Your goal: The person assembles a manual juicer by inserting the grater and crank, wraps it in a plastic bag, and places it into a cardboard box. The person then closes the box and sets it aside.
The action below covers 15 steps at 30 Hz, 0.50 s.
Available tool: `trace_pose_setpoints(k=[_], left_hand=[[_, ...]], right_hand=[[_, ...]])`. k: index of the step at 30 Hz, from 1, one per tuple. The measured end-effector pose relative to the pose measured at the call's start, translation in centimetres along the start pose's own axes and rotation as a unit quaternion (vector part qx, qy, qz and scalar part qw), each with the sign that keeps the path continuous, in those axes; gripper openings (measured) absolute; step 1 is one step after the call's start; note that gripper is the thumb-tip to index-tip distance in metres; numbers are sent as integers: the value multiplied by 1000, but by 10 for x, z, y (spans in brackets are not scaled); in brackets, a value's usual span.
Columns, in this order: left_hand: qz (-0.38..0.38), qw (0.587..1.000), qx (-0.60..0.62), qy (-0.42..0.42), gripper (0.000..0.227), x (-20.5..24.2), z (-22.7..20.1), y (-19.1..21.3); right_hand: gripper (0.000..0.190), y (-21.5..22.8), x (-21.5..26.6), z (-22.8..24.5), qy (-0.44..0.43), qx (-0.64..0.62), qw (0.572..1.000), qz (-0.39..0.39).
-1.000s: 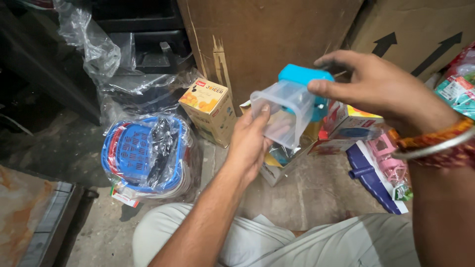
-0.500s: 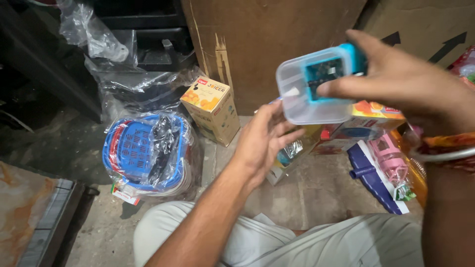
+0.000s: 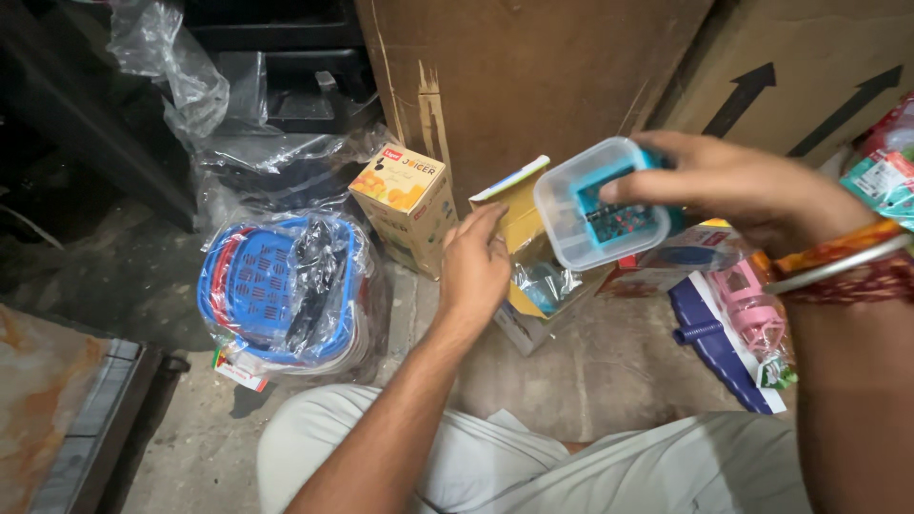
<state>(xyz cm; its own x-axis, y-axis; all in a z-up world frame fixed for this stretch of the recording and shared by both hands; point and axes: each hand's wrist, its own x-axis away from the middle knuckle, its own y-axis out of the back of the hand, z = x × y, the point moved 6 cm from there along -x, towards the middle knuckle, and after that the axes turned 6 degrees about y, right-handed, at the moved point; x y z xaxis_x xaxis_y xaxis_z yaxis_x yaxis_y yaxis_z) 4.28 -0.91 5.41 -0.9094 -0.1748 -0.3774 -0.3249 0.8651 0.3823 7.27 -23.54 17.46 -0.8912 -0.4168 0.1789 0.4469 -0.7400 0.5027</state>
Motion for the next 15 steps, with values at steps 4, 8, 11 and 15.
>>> trace_pose_setpoints(k=[4, 8, 11, 15], left_hand=[[14, 996, -82, 35, 49, 4, 18, -9], [40, 996, -57, 55, 55, 12, 31, -19], [62, 997, -19, 46, 63, 20, 40, -26], [79, 995, 18, 54, 62, 23, 45, -31]], right_hand=[[118, -14, -20, -26, -86, 125, 987, -55], [120, -34, -36, -27, -31, 293, 954, -56], [117, -49, -38, -25, -23, 362, 931, -47], [111, -64, -38, -16, -27, 384, 922, -28]])
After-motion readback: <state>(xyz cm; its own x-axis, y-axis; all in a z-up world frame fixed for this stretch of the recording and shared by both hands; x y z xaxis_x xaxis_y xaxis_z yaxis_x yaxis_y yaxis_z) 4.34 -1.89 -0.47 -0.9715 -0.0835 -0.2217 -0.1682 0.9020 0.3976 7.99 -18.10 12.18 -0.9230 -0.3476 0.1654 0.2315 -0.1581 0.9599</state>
